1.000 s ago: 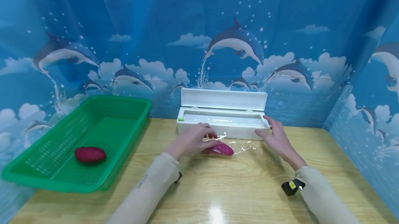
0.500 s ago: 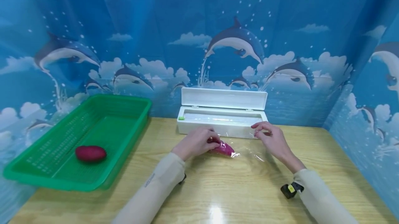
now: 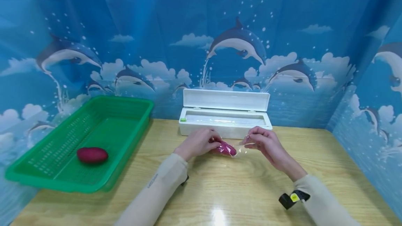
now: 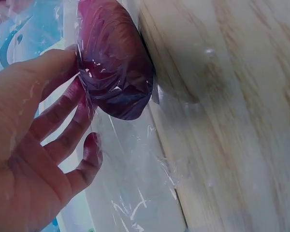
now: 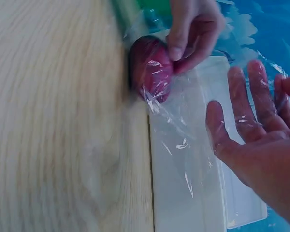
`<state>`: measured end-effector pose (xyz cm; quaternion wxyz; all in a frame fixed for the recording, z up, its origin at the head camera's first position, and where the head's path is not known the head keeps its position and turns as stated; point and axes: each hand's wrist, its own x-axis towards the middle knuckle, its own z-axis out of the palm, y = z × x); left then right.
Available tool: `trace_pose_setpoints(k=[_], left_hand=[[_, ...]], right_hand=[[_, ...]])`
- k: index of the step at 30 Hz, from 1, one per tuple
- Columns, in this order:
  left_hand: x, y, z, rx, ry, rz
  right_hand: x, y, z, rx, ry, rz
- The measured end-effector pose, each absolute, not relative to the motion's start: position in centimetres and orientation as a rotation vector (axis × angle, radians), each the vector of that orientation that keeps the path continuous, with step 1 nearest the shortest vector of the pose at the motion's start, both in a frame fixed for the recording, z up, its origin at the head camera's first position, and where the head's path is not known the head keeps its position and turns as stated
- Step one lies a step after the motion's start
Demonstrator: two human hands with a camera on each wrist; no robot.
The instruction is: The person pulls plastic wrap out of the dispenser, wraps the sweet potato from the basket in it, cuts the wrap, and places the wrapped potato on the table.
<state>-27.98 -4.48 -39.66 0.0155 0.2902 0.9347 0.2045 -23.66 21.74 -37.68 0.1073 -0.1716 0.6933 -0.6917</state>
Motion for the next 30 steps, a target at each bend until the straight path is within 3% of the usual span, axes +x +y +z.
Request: trace_pose_setpoints(k=[4, 15, 30], left_hand=[[-28.2, -4.5, -39.8, 0.868, 2.883, 0.711], [-28.2, -4.7, -39.5, 0.910, 2.886, 0.679], [-28.4, -4.5, -39.8, 0.975, 2.912, 0.687]], right_hand=[[-23.2, 21.5, -38.4, -0.629, 2.227, -1.720], [-23.3, 19.5, -41.3, -0.583, 2.845, -1.053], [-24.4, 18.8, -41.5, -0.698, 2.880, -0.898]])
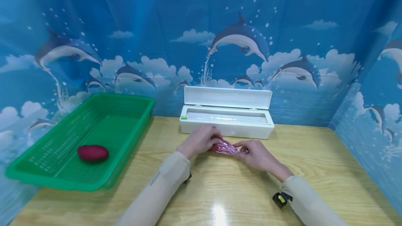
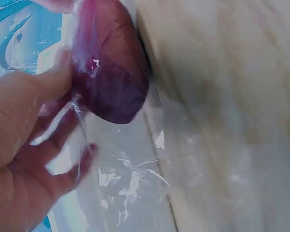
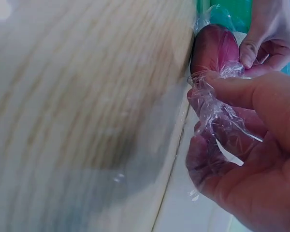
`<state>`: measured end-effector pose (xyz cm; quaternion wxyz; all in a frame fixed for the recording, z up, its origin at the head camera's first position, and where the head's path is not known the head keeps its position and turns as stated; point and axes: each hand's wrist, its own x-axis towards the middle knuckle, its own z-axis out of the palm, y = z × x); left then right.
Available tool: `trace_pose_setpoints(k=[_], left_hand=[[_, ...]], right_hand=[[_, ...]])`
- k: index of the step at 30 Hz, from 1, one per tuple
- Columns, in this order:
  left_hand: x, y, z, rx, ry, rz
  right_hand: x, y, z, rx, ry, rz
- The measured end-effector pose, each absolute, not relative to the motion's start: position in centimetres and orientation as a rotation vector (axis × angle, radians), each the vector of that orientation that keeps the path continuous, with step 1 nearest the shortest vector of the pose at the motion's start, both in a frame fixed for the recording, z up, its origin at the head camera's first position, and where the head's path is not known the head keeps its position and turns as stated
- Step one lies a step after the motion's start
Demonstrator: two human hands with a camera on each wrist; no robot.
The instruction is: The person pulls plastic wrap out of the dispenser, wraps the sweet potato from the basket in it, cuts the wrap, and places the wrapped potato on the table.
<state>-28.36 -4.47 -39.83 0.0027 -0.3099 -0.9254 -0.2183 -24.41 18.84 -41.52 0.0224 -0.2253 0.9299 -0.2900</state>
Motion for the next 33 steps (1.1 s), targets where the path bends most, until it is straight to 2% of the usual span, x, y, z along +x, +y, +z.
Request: trace_pose_setpoints(k=[7, 13, 17, 27, 33], left_hand=[[-27.8, -5.1, -39.4, -0.957, -2.901, -0.683], [-27.1, -8.8, -37.8, -0.882, -3.151, -0.893], [-26.8, -10.4, -38.2, -0.866, -3.257, -0.898], [-26.8, -10.3, -39.3, -0.808, -3.078, -0.898], [-26.7, -11.2, -39.4, -0.779, -3.208, -1.220]], right_hand=[[-24.1, 19.2, -41.5, -0.783, 2.865, -0.894], [-23.4, 19.6, -41.3, -0.760, 2.869, -0.821], [-23.1, 19.8, -41.1, -0.731, 2.868, -0.816], [-22.7, 18.8, -41.1, -1.127, 2.870, -0.572], [-22.5, 17.6, -40.4, -1.071, 2.911, -0.504]])
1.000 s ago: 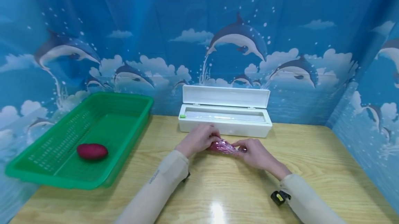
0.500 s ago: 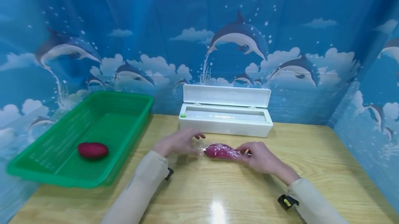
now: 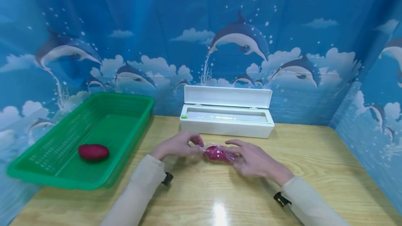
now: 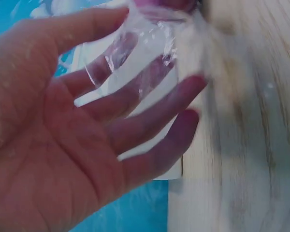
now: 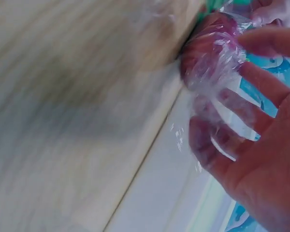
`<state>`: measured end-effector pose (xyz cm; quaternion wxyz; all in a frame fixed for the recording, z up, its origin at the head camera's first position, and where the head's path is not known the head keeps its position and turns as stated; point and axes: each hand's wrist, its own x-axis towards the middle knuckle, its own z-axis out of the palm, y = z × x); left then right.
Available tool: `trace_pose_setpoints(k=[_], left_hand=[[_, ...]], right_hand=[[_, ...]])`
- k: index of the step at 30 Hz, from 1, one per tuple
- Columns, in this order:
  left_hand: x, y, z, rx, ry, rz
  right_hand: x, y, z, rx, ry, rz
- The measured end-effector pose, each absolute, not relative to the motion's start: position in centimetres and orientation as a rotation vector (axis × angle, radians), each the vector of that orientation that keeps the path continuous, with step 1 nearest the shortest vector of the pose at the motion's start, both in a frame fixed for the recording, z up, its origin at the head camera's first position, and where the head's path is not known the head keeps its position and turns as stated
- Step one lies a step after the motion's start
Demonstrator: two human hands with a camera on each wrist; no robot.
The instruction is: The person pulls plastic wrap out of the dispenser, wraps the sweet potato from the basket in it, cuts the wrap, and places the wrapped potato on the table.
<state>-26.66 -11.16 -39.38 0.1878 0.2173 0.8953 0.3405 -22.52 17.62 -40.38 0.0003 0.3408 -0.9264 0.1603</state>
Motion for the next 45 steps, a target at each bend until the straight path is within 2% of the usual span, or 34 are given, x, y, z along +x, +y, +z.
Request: trace_pose_setpoints(k=[5, 9, 15, 32, 40, 45], left_hand=[[-26.5, -11.5, -39.4, 0.544, 2.384, 1.064], [-26.2, -10.9, -39.6, 0.586, 2.375, 1.151], [-25.7, -9.9, -39.7, 0.641, 2.434, 1.173], [-25.5, -8.1, -40.9, 0.063, 2.561, 1.295], [-25.0, -8.3, -39.3, 0.067, 2.460, 1.362], [-24.6, -8.4, -37.6, 0.173, 2.308, 1.375]], right_hand=[[-22.9, 15.7, -40.3, 0.929, -2.850, 0.582], [-23.4, 13.9, -40.6, 0.837, -2.834, 0.712], [-23.6, 12.9, -41.0, 0.850, -2.825, 0.803], [-23.6, 12.4, -41.7, 0.870, -2.713, 0.963], [-23.7, 12.0, -41.4, 0.871, -2.692, 0.935], [-23.9, 12.0, -41.4, 0.846, -2.692, 0.993]])
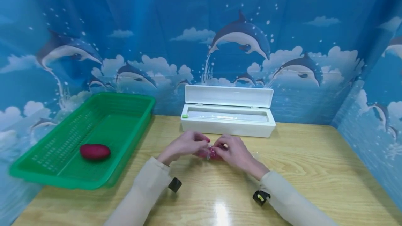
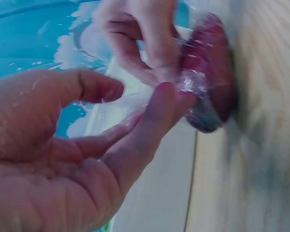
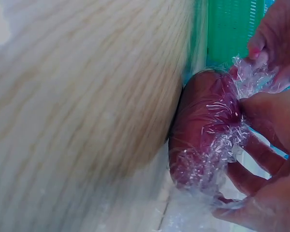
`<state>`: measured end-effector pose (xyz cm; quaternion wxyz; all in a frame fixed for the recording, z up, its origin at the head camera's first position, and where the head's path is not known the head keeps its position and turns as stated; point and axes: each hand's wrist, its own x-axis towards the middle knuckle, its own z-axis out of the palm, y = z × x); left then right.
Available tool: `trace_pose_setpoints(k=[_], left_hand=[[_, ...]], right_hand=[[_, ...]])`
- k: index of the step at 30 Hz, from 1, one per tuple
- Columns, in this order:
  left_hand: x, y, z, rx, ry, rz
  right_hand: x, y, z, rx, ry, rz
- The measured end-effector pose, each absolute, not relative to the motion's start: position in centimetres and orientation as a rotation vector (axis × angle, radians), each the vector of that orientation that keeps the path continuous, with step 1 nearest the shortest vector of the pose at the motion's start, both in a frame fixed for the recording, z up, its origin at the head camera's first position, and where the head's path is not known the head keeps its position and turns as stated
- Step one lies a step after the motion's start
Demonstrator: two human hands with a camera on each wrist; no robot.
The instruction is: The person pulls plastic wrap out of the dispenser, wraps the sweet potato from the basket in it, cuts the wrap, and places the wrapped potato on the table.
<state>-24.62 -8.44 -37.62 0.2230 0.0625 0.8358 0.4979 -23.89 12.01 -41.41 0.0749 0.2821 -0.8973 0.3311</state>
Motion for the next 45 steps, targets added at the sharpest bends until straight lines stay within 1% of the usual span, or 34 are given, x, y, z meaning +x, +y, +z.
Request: trace_pose_setpoints(k=[4, 8, 13, 17, 20, 22, 25, 29, 31, 33, 35, 39, 45], left_hand=[[-24.6, -8.5, -37.2, 0.268, 2.311, 1.305], [-24.9, -8.0, -37.9, 0.362, 2.429, 1.228], [-25.5, -7.3, -38.8, 0.451, 2.623, 1.087], [-25.7, -6.9, -39.1, 0.443, 2.670, 1.022], [-25.7, -6.6, -39.1, 0.458, 2.688, 0.999], [-25.6, -6.4, -39.1, 0.469, 2.713, 0.993], [-25.3, -6.1, -39.0, 0.524, 2.793, 0.929], [-24.9, -5.9, -38.9, 0.678, 2.894, 0.773], [-24.9, -6.1, -38.9, 0.735, 2.891, 0.739], [-24.9, -6.4, -38.8, 0.766, 2.853, 0.746], [-25.0, -6.7, -38.8, 0.771, 2.801, 0.770], [-25.5, -7.1, -39.0, 0.812, 2.725, 0.853], [-26.1, -7.2, -39.7, 0.795, 2.677, 0.963]], right_hand=[[-24.3, 12.4, -41.5, 0.854, -2.719, 1.070], [-24.6, 13.2, -41.2, 0.837, -2.836, 1.189], [-24.5, 15.1, -40.2, 0.750, -2.931, 1.339], [-23.8, 18.1, -38.8, 0.693, -3.001, 1.148], [-23.0, 20.4, -38.1, 0.642, -3.195, 0.920], [-22.6, 21.5, -38.0, 0.619, -3.310, 0.858], [-22.3, 22.0, -38.5, 0.517, -3.331, 0.975], [-22.4, 21.2, -38.8, 0.258, -3.082, 1.295], [-22.5, 20.4, -38.8, 0.218, -2.943, 1.418], [-22.7, 19.4, -38.9, 0.267, -2.866, 1.465], [-22.8, 18.4, -39.2, 0.384, -2.853, 1.410], [-22.7, 17.1, -40.4, 0.611, -2.866, 1.150], [-22.8, 16.8, -41.2, 0.850, -2.840, 0.867]])
